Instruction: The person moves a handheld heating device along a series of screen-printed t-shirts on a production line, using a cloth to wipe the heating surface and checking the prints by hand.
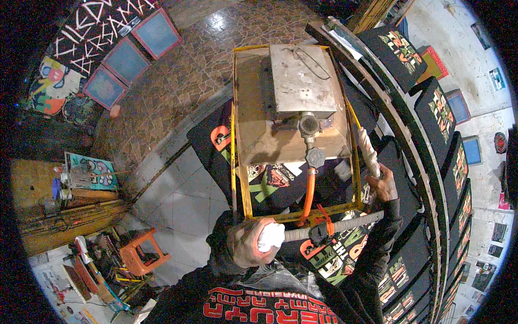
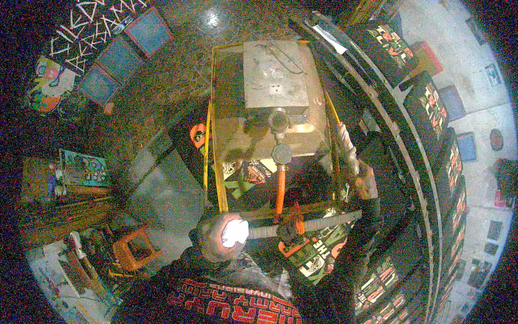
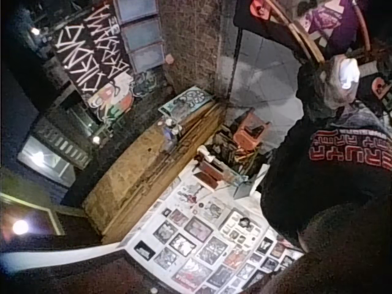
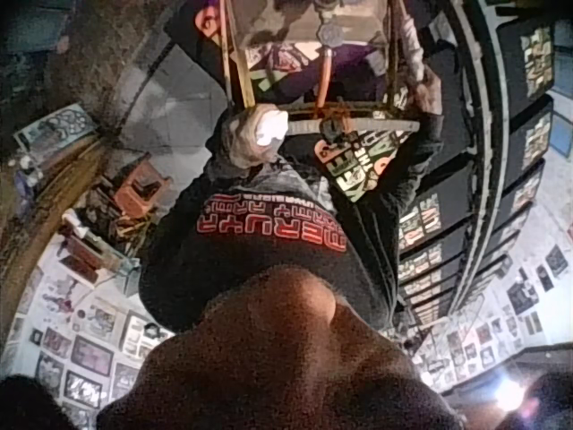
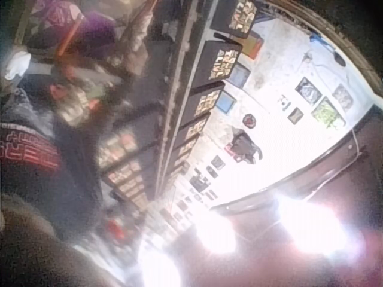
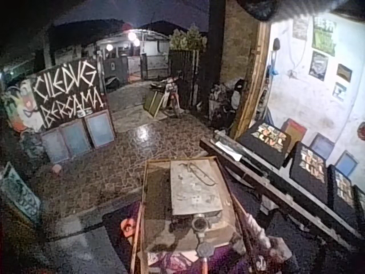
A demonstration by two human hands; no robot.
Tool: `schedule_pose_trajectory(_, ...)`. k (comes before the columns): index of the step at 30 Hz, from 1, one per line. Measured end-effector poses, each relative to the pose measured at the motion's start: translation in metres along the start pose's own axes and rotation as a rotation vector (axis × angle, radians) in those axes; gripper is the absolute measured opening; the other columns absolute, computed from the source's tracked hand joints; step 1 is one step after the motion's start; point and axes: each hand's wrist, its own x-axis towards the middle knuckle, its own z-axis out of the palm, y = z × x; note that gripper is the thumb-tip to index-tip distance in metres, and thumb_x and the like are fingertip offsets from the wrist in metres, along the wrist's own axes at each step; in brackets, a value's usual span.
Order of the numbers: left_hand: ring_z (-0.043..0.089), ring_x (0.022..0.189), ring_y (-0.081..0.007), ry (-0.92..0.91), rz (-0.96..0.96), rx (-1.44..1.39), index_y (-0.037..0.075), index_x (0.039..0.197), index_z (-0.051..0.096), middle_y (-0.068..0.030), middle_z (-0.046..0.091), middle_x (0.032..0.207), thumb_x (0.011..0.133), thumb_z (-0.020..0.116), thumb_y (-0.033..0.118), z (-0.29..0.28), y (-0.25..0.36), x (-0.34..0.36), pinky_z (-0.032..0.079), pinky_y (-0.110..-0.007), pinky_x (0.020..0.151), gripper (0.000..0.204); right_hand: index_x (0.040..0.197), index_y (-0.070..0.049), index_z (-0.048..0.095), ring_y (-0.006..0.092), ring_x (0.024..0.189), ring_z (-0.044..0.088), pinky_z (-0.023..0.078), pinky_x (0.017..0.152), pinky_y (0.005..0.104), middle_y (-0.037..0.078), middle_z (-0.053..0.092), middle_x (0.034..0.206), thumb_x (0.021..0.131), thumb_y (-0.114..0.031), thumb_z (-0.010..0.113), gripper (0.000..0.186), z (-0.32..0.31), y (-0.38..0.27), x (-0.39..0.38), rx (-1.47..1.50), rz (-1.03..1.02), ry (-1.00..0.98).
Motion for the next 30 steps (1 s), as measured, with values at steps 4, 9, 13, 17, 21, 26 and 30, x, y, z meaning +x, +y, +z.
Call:
schedule_pose_trajectory(4,0.068,0.084,-0.0252,-0.038,-0.014,0.005,0.005,0.113,0.057,-0.0109,0.067,0.096,0.067,0.073,0.021,-0.005,0.005,0.003,0.055,-0.035,0.074,0.052,0.11,0.002,0.06,0.0114,0.072,0.057,0.047,0.066,0.0269,0.004,0.064,0.087,0.07,-0.011,0.069,0.043,0.001,-0.011,-0.003,-0.001,0.033,-0.003)
schedule_pose_trajectory(9,0.068,0.084,-0.0251,0.018,0.026,-0.036,0.005,0.116,0.055,-0.0118,0.067,0.097,0.069,0.073,0.022,0.005,-0.005,-0.005,0.055,-0.035,0.075,0.053,0.11,0.002,0.061,0.0115,0.072,0.058,0.047,0.065,0.0267,0.005,0.065,0.087,0.071,-0.01,0.067,0.042,-0.003,0.006,-0.002,-0.128,-0.002,0.032)
schedule_pose_trajectory(13,0.068,0.086,-0.0261,-0.005,0.033,-0.048,0.004,0.12,0.054,-0.0128,0.067,0.098,0.071,0.075,0.022,0.002,-0.003,-0.004,0.055,-0.036,0.076,0.056,0.108,0.002,0.062,0.0118,0.068,0.058,0.047,0.061,0.0268,0.005,0.065,0.086,0.071,-0.011,0.066,0.04,0.001,0.002,-0.001,0.013,0.025,-0.005)
schedule_pose_trajectory(17,0.067,0.089,-0.0277,-0.018,-0.003,-0.03,0.004,0.119,0.053,-0.0147,0.065,0.099,0.073,0.074,0.021,0.011,-0.003,-0.004,0.054,-0.038,0.077,0.053,0.107,0.001,0.063,0.0115,0.064,0.057,0.047,0.057,0.0265,0.005,0.066,0.085,0.073,-0.015,0.067,0.037,-0.007,0.021,0.006,-0.121,-0.024,0.061)
schedule_pose_trajectory(21,0.069,0.075,-0.0296,0.126,0.179,-0.087,0.005,0.114,0.054,-0.0141,0.066,0.087,0.073,0.073,0.019,0.022,-0.011,0.0,0.056,-0.037,0.064,0.047,0.108,0.0,0.063,0.0114,0.065,0.057,0.046,0.06,0.0256,0.004,0.065,0.082,0.075,-0.016,0.067,0.037,-0.018,0.045,0.017,-0.089,-0.02,0.005)
schedule_pose_trajectory(26,0.066,0.076,-0.0332,0.19,0.171,-0.132,0.009,0.113,0.053,-0.0145,0.065,0.086,0.075,0.071,0.021,0.023,-0.016,-0.007,0.052,-0.042,0.064,0.044,0.109,-0.001,0.063,0.0118,0.068,0.056,0.045,0.063,0.0269,0.003,0.063,0.083,0.073,-0.017,0.068,0.04,-0.023,0.061,0.019,-0.101,-0.093,-0.049)
schedule_pose_trajectory(30,0.063,0.1,-0.0325,0.206,0.027,-0.163,0.008,0.117,0.056,-0.016,0.063,0.11,0.073,0.071,0.014,0.025,-0.03,-0.019,0.05,-0.042,0.086,0.047,0.113,0.001,0.062,0.0114,0.074,0.058,0.046,0.066,0.0258,0.004,0.065,0.088,0.076,-0.014,0.066,0.04,-0.021,0.063,0.016,-0.079,-0.031,-0.06)
